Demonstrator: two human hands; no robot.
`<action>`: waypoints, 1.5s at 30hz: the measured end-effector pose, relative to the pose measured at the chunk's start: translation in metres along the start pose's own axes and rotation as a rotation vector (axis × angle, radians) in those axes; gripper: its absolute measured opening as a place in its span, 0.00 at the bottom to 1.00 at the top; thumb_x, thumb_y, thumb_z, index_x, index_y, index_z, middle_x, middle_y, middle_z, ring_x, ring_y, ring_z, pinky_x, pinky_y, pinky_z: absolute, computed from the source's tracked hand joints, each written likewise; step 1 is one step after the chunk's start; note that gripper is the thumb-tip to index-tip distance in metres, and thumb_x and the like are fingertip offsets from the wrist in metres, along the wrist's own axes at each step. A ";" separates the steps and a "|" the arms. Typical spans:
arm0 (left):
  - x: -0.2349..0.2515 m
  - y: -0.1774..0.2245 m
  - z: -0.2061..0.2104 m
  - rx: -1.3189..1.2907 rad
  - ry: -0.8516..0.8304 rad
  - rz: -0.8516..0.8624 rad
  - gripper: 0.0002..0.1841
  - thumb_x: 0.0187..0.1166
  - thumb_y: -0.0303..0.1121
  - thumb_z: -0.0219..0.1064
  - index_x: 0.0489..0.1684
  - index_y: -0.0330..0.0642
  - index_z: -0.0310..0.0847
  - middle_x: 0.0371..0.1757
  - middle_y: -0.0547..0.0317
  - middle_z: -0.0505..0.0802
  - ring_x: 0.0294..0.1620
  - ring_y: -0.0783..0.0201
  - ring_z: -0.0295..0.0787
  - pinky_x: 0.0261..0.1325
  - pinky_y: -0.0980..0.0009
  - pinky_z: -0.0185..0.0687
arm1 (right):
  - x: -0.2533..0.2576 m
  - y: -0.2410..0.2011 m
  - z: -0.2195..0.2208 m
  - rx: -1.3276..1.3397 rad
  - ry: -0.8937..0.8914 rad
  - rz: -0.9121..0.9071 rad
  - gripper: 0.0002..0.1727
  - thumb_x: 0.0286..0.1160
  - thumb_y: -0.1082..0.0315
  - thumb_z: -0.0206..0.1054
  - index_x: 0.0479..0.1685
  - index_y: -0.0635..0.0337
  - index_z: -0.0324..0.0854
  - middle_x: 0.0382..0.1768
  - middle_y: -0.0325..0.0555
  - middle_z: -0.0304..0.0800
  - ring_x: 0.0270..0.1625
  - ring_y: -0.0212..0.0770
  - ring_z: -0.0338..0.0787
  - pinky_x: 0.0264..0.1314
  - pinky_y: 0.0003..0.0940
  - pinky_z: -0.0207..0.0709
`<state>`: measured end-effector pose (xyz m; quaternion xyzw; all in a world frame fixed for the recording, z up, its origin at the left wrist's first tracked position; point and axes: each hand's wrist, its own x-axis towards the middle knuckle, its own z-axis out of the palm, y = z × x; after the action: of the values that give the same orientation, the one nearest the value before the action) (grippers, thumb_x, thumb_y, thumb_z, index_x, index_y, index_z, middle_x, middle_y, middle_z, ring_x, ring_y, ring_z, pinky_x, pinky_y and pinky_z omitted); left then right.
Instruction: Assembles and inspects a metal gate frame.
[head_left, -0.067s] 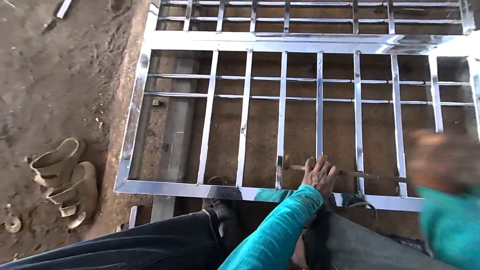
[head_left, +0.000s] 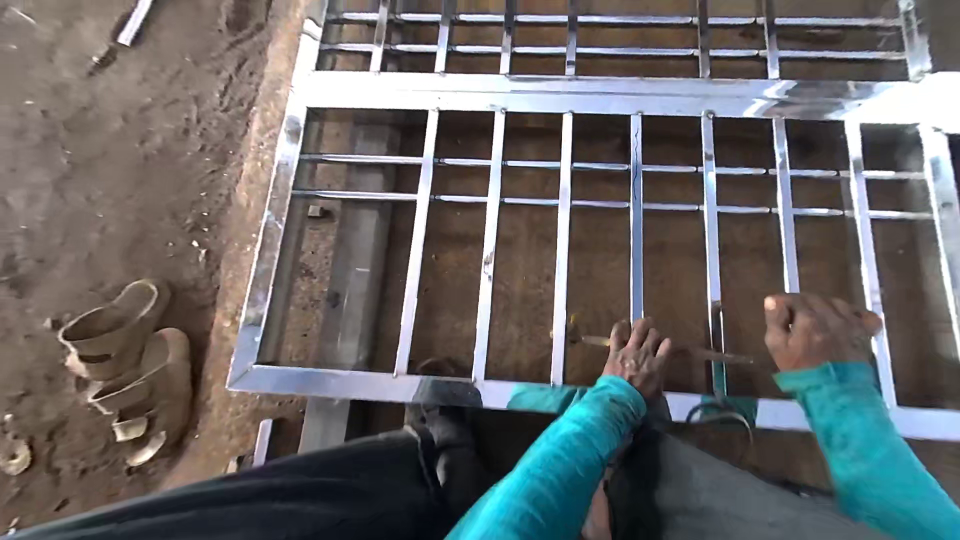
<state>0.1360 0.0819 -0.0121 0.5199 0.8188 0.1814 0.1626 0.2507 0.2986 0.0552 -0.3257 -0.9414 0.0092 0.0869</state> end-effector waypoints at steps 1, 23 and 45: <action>0.007 -0.005 -0.003 -0.020 -0.010 -0.006 0.14 0.85 0.40 0.64 0.62 0.52 0.88 0.68 0.57 0.91 0.85 0.49 0.71 0.85 0.38 0.59 | 0.015 -0.006 -0.005 0.007 0.039 -0.039 0.38 0.90 0.45 0.39 0.46 0.68 0.89 0.49 0.70 0.92 0.56 0.77 0.87 0.64 0.78 0.67; -0.001 -0.003 0.009 0.005 0.030 0.002 0.15 0.83 0.38 0.63 0.63 0.51 0.87 0.69 0.56 0.91 0.83 0.49 0.74 0.83 0.37 0.62 | -0.003 0.013 0.027 -0.051 -0.017 -0.158 0.44 0.80 0.31 0.38 0.76 0.51 0.82 0.85 0.65 0.68 0.88 0.78 0.58 0.80 0.87 0.43; -0.037 -0.115 -0.078 -1.271 -0.102 -0.937 0.26 0.95 0.48 0.48 0.73 0.34 0.74 0.43 0.44 0.87 0.38 0.54 0.84 0.45 0.56 0.82 | 0.047 -0.090 -0.090 -0.229 -0.740 -0.182 0.34 0.75 0.32 0.65 0.40 0.59 0.88 0.33 0.58 0.92 0.44 0.61 0.94 0.48 0.63 0.81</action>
<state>0.0244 -0.0066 0.0057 -0.0639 0.6835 0.5029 0.5252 0.1745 0.2528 0.1576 -0.2231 -0.9291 0.0135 -0.2947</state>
